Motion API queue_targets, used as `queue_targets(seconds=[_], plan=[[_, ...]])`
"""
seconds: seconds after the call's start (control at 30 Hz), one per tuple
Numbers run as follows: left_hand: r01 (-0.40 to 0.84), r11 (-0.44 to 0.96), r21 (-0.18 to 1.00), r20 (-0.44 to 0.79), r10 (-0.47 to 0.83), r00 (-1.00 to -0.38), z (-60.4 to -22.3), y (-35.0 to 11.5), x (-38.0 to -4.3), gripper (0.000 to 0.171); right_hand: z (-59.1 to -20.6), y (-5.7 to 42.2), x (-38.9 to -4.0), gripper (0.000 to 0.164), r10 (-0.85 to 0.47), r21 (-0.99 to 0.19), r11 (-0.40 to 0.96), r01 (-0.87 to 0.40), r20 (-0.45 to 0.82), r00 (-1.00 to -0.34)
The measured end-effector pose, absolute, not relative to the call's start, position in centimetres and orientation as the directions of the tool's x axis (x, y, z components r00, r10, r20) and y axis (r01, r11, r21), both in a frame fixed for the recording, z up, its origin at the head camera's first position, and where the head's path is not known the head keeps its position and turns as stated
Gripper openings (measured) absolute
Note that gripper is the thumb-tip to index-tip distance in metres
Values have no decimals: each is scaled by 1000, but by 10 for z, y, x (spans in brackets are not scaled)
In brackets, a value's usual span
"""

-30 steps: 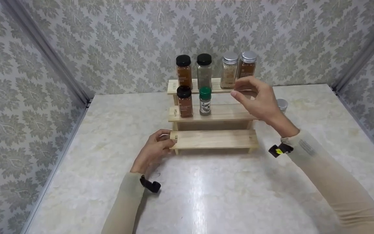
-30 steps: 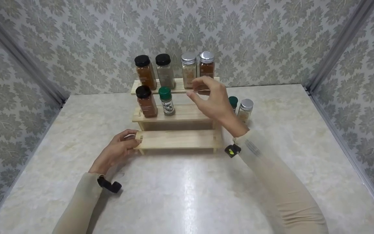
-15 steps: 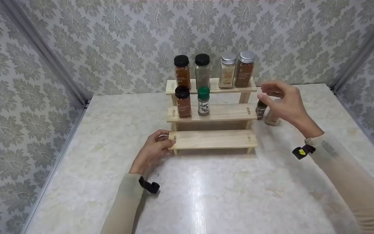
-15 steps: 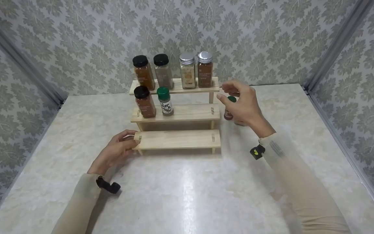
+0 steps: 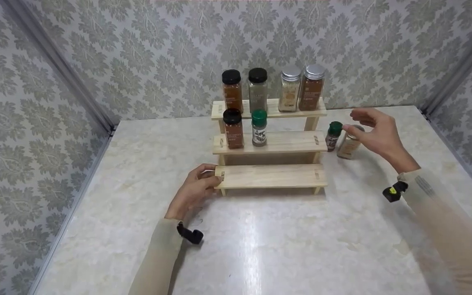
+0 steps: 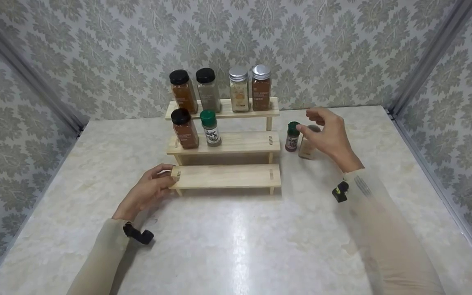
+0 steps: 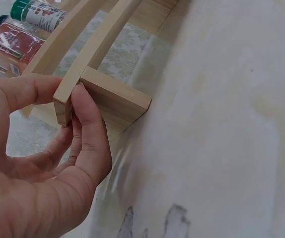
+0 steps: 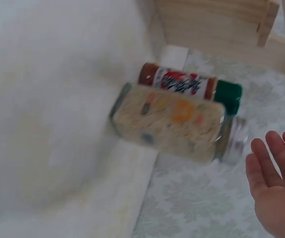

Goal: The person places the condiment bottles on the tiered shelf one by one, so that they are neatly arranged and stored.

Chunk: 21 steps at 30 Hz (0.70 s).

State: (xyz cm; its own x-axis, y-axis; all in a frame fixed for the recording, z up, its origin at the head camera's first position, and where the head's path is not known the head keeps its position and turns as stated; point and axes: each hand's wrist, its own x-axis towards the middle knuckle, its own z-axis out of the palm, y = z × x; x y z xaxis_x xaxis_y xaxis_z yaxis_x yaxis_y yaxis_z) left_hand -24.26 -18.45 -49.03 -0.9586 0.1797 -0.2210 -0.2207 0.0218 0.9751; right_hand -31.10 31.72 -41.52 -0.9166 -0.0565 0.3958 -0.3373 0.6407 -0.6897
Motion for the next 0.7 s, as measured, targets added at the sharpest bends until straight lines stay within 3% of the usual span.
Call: queue_targets(seconds=[0.47, 0.7], plan=[[-242, 7, 970, -240, 162, -957, -491, -183, -243, 41, -445, 344, -312, 64, -59, -726, 649, -225, 246, -967], [-242, -11, 970, -236, 175, -956, -492, -184, -244, 41, -454, 345, -312, 64, -74, -756, 608, -245, 253, -965]])
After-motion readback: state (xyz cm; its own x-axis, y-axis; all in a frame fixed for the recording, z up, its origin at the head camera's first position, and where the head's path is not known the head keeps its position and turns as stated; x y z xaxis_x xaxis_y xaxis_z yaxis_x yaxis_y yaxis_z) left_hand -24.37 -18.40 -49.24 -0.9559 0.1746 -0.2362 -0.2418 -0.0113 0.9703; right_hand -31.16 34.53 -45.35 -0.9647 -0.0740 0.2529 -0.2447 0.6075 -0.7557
